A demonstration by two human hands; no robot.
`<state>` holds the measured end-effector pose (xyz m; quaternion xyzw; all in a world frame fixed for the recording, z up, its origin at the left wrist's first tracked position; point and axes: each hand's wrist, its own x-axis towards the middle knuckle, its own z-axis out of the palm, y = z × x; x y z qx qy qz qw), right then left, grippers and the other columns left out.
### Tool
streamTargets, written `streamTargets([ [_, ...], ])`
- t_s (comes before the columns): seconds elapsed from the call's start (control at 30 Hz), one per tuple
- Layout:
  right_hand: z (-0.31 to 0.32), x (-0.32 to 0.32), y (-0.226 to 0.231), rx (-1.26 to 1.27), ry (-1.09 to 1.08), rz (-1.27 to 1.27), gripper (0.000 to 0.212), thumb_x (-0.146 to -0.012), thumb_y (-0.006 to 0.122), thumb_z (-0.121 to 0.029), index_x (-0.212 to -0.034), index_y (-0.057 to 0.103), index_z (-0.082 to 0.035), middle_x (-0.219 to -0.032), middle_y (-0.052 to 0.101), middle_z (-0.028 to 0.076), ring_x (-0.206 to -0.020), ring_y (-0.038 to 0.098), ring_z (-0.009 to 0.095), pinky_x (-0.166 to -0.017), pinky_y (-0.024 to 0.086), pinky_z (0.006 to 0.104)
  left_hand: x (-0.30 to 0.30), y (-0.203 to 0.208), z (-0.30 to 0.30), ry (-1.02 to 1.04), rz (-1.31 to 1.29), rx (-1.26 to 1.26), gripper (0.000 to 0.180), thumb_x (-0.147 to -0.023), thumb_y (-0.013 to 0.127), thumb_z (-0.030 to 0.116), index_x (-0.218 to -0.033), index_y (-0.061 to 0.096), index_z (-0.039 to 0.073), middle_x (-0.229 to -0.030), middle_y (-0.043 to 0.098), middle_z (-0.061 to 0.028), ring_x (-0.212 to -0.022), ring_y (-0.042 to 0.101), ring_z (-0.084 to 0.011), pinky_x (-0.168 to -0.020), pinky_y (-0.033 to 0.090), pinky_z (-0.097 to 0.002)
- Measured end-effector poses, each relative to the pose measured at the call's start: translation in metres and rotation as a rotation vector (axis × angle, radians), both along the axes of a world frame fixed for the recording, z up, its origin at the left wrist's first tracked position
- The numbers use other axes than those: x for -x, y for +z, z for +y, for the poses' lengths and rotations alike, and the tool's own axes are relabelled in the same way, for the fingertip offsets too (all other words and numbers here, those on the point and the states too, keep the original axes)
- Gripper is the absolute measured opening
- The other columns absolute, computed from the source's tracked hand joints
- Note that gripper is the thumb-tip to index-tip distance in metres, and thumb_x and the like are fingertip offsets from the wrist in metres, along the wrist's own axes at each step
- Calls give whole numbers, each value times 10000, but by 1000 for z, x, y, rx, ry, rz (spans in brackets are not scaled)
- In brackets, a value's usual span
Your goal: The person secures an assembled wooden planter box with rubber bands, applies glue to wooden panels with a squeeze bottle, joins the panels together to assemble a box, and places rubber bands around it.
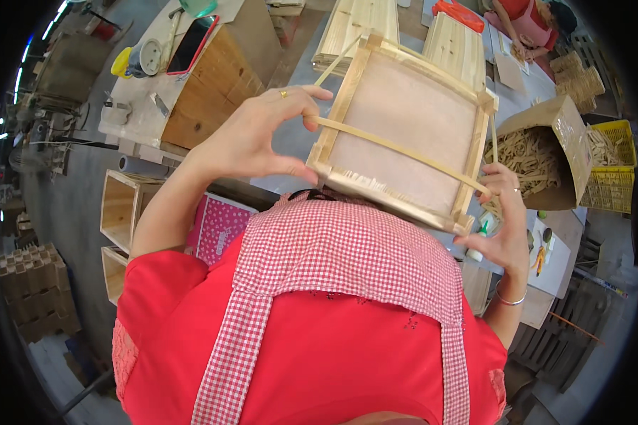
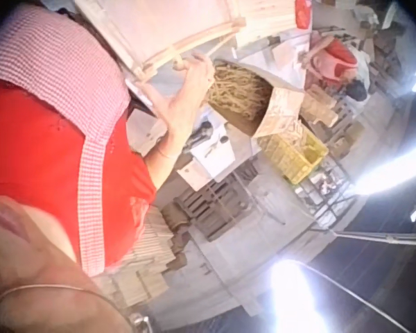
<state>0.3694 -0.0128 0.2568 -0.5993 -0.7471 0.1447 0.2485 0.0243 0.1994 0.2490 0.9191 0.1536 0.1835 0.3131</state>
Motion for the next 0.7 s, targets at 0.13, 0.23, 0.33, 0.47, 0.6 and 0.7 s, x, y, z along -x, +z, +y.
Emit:
streamTargets([
  [0.13,-16,15,-6,-157,-86,48,444,-635,870,-211,-804,478,-88,-867,544,83,-1011,567,331,-962,394,480,1,-9,-9,18,-135,-249,437,-638,889,266,-786,526,73,-910,655,-76,-1083,661,-298,-1047,436,-489],
  [0.23,-30,29,-19,-350,-101,-89,331,-693,812,-66,-668,484,-93,-711,549,38,-880,620,275,-1001,405,532,1,-24,-15,-22,-247,-676,422,-680,833,292,-629,485,59,-702,596,-36,-903,706,-227,-990,496,-513],
  [0.33,-32,34,-33,-433,-139,-143,330,-706,818,-91,-631,497,-83,-783,615,36,-948,656,268,-1002,409,517,4,-30,-25,27,-260,-689,318,-704,817,249,-694,594,22,-784,650,-58,-967,706,-248,-1003,486,-515],
  [0.47,-36,36,-45,-460,-209,-145,232,-717,829,-154,-752,626,-46,-933,678,62,-1109,651,297,-1036,398,500,1,-35,-29,34,-256,-625,356,-723,812,200,-963,703,-40,-983,710,-139,-1081,675,-348,-1014,465,-527],
  [0.6,-40,48,-53,-497,-286,-16,355,-765,769,-78,-1098,670,-7,-1008,670,121,-1122,641,308,-981,461,424,4,-41,-33,96,-240,-468,452,-780,790,210,-1144,660,-25,-1140,661,-150,-1147,635,-346,-987,491,-462],
  [0.7,-35,38,-64,-468,-356,236,409,-844,679,-79,-1241,624,2,-1031,653,147,-1047,648,263,-892,502,359,0,-42,-28,148,-286,56,510,-907,679,301,-1310,568,10,-1314,571,-125,-1179,602,-297,-949,508,-404],
])
